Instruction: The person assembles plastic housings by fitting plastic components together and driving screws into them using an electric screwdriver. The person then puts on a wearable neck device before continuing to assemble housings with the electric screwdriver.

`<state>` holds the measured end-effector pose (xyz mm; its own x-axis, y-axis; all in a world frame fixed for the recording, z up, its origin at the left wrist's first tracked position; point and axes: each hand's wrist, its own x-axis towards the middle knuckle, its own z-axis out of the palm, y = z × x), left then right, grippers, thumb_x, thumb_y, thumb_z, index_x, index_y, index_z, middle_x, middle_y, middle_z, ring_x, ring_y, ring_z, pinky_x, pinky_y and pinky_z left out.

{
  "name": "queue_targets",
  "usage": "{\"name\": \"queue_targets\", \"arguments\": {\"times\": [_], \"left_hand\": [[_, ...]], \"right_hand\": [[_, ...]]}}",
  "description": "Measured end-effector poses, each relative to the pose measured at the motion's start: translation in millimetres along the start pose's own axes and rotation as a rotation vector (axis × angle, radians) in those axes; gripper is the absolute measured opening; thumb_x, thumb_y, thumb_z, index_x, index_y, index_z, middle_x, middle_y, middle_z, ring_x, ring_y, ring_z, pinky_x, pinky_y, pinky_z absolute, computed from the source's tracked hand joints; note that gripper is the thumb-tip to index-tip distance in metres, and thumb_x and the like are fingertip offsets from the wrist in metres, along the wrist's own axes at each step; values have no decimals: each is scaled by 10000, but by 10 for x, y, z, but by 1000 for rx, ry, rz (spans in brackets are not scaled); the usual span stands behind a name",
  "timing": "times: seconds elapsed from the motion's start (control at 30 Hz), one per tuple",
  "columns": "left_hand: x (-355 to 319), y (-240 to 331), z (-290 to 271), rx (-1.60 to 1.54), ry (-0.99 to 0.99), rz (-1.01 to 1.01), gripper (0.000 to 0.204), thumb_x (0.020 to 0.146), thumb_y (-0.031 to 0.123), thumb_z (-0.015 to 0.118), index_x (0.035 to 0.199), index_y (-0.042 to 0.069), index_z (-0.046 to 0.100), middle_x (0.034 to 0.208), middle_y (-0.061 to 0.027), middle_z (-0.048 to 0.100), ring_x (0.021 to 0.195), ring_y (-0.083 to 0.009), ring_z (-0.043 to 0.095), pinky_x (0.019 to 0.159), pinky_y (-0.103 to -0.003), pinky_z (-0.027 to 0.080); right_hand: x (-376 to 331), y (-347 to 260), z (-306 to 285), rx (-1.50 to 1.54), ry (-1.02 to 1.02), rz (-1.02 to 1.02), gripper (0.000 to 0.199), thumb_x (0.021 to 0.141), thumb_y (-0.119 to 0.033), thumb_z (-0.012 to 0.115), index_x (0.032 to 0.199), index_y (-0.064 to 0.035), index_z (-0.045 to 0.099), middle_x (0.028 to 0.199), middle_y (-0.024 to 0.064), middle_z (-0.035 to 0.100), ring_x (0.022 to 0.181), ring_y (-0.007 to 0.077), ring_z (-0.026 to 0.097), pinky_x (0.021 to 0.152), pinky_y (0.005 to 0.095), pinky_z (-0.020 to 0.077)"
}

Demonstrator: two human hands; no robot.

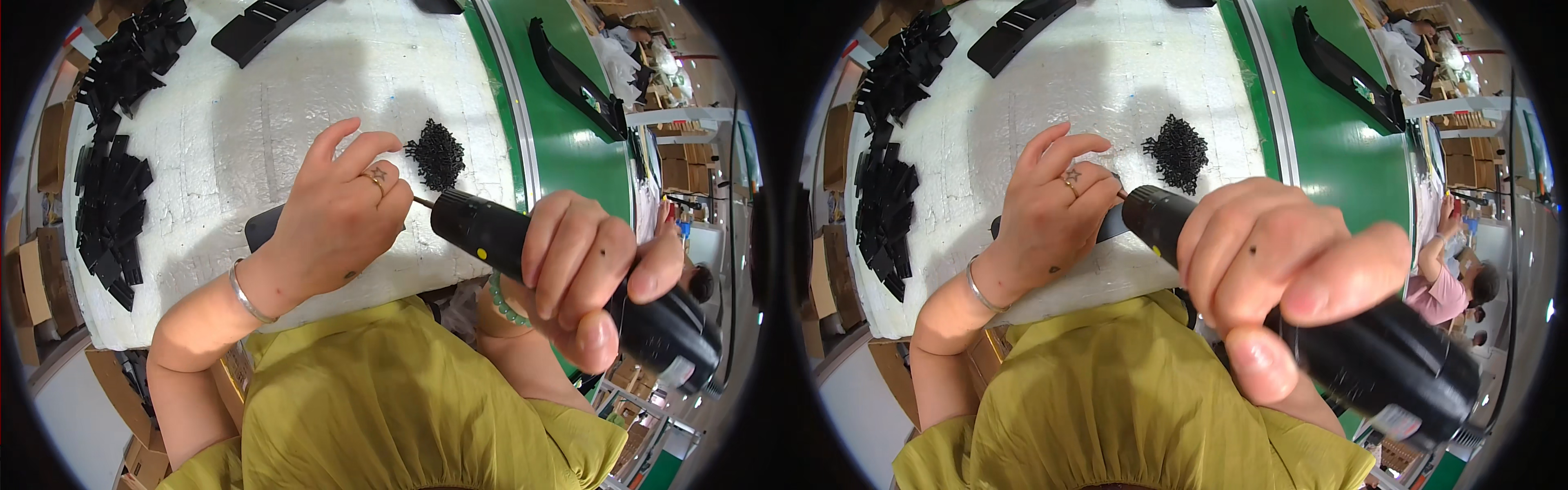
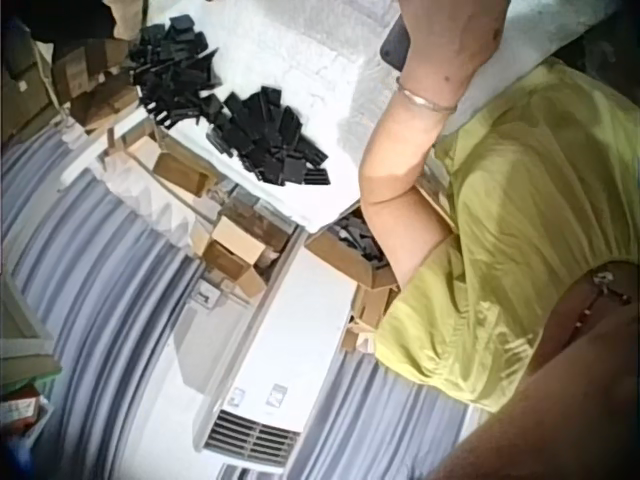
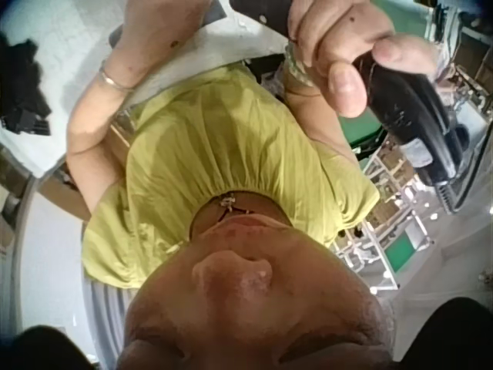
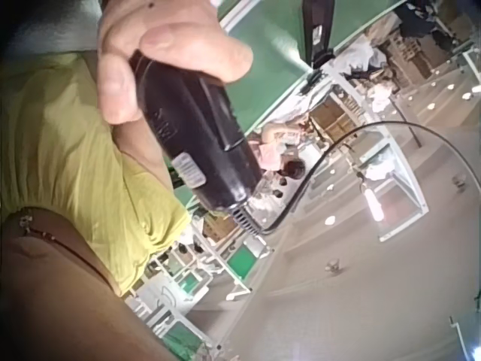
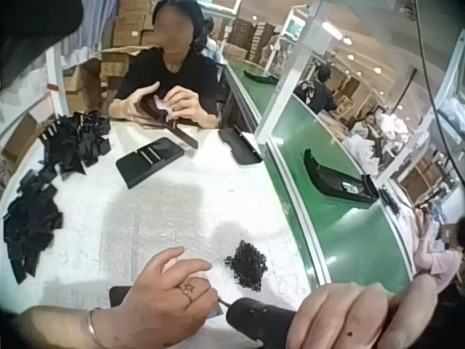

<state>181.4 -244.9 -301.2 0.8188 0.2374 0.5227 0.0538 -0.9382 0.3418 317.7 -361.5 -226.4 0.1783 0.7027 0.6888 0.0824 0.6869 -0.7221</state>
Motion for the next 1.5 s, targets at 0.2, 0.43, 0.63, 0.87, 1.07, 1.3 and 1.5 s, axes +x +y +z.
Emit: {"name": "queue_targets", "arguments": {"times": [0.2,0.43,0.63,0.87,1.07,1.3,1.5], "left_hand": [[-194,-78,-63,-262,81,-126,166,689,33,686,846,44,632,796,-50,634,920,-284,587,852,-356,465],[-409,-149,-136,-326,183,-394,287,760,67,655,1042,54,605,877,-94,634,859,-293,587,757,-375,468],[-637,-263,-315,-326,-194,-510,431,800,214,673,1187,73,545,976,-108,605,863,-297,557,772,-322,452],[-776,-269,-79,-252,-214,-471,422,775,331,683,1091,72,578,908,-114,615,866,-298,575,758,-357,459],[-817,-277,-6,-263,-117,-448,393,765,340,688,1038,73,594,866,-101,631,849,-290,590,742,-380,469],[-776,-266,-34,-307,-176,-501,358,758,299,697,1009,63,602,838,-107,633,843,-301,591,719,-392,467],[-751,-260,-85,-350,-306,-590,397,763,342,683,1050,82,596,973,-112,638,937,-317,578,838,-381,441]], "right_hand": [[5,48,29,161,6,4,317,736,-77,602,1016,-116,459,558,-83,493,484,34,481,511,173,400],[3,251,170,214,-63,91,350,750,-81,561,1080,-102,446,619,-50,474,538,73,474,556,221,387],[-138,252,370,194,-88,239,350,742,-55,608,1027,-132,420,584,-41,469,447,93,457,457,247,397],[-207,262,449,98,-173,337,343,759,-82,630,993,-154,390,582,-42,463,446,99,458,456,247,402],[-173,179,558,17,-214,391,311,756,-78,625,939,-138,382,602,-30,467,486,109,464,511,267,408],[-100,193,623,55,-329,392,277,763,-70,630,867,-125,380,608,2,476,471,139,457,495,285,395],[-48,218,625,32,-472,409,285,776,-59,646,851,-122,379,597,6,477,465,151,471,479,298,401]]}}
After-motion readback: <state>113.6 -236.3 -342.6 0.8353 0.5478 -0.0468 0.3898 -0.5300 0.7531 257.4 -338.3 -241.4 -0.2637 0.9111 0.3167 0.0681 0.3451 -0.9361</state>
